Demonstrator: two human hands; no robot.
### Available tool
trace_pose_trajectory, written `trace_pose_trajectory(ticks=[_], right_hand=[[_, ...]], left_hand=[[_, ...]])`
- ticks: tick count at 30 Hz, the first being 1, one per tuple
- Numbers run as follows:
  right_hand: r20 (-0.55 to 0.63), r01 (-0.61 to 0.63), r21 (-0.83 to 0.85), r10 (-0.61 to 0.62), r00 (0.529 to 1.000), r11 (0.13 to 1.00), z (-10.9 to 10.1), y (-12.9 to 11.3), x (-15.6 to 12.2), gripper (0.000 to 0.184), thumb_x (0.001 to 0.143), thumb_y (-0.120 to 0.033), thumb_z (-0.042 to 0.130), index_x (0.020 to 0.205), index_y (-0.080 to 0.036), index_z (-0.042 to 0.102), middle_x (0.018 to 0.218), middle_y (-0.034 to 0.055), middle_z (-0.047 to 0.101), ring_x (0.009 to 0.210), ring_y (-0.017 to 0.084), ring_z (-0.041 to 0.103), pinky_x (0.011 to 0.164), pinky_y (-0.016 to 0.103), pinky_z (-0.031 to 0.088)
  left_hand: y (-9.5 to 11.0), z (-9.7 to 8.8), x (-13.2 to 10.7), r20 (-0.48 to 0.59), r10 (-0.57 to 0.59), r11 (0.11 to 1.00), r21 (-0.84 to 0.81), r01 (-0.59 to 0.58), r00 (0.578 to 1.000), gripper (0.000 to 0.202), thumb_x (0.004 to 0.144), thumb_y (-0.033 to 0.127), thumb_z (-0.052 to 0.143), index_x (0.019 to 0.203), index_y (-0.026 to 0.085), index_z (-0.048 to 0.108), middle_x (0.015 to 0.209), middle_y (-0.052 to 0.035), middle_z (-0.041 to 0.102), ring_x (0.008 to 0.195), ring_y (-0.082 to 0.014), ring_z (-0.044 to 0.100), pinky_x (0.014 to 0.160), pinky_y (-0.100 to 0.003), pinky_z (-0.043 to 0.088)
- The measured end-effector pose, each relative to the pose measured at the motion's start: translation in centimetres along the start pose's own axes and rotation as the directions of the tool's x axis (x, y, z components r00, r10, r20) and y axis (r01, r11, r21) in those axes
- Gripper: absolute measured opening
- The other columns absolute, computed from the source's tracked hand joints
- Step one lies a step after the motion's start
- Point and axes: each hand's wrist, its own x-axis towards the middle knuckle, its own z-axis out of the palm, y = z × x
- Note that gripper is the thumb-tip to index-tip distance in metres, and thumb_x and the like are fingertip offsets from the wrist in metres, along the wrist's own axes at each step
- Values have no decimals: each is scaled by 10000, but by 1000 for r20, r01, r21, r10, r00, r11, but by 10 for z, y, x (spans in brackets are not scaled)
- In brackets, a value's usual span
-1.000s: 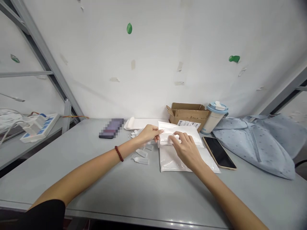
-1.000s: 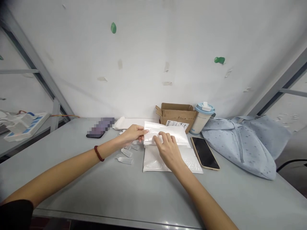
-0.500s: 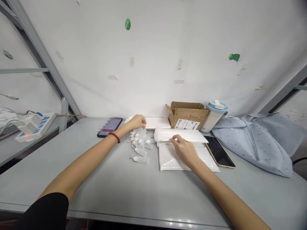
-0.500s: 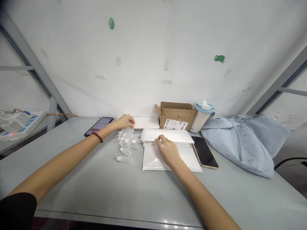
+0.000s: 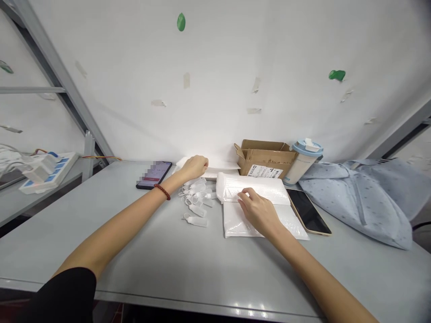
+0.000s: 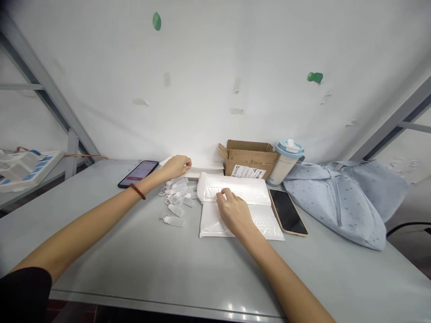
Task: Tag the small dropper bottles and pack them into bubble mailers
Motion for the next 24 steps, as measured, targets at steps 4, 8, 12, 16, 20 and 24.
trace_pose_trajectory(ticks=[4, 8, 12, 16, 20, 24], right_hand=[[-180, 24, 69, -12, 984, 997, -5, -2, 2, 200, 882, -193, 441, 1025, -129, 566, 1006, 129, 610, 810, 203, 600, 579, 277, 477], [-333, 78, 109, -38, 942, 991, -15, -7, 6, 288, 865, -162, 469, 1137, -76, 504, 1146, 204, 536, 1072, 275, 512, 823, 395, 496], [-383, 158, 98, -110, 917, 983, -19, -13, 5, 416, 864, -102, 432, 1278, -80, 398, 1270, 217, 456, 1257, 301, 365, 937, 458, 447], [-305, 163, 67, -135, 943, 984, -13, -16, 2, 544, 839, -27, 363, 1374, -33, 263, 1359, 242, 376, 1326, 313, 262, 994, 464, 405], [-223, 141, 39, -129, 966, 989, -4, -16, -1, 568, 829, 15, 295, 1390, 3, 208, 1346, 276, 388, 1318, 329, 278, 978, 469, 417], [-161, 122, 4, -120, 980, 993, 1, -15, -2, 545, 842, 34, 270, 1385, 8, 224, 1326, 294, 411, 1307, 338, 301, 953, 469, 436]], left_hand=[[15, -15, -25, -107, -6, 992, 127, 19, 994, 323, 754, -33, 340, 933, 93, 578, 986, -160, 586, 813, -229, 603, 665, -297, 408], [32, -16, -63, -194, 90, 903, 429, 2, 977, 308, 758, -44, 314, 908, 101, 542, 902, -121, 581, 732, -197, 599, 524, -241, 381], [45, 1, -96, -413, 290, 864, 500, -52, 863, 276, 815, -23, 300, 856, 125, 529, 904, -94, 620, 683, -148, 592, 504, -223, 378], [60, 17, -115, -478, 548, 810, 507, -294, 686, 180, 858, 37, 374, 843, 134, 525, 917, -86, 644, 744, -147, 607, 598, -229, 436], [67, 17, -120, -487, 557, 827, 406, -390, 673, 164, 853, 47, 404, 834, 138, 539, 927, -76, 647, 739, -134, 608, 611, -224, 445], [53, 7, -115, -601, 300, 953, 151, -262, 741, 124, 875, 165, 436, 889, 153, 559, 942, -71, 630, 808, -151, 601, 671, -241, 457]])
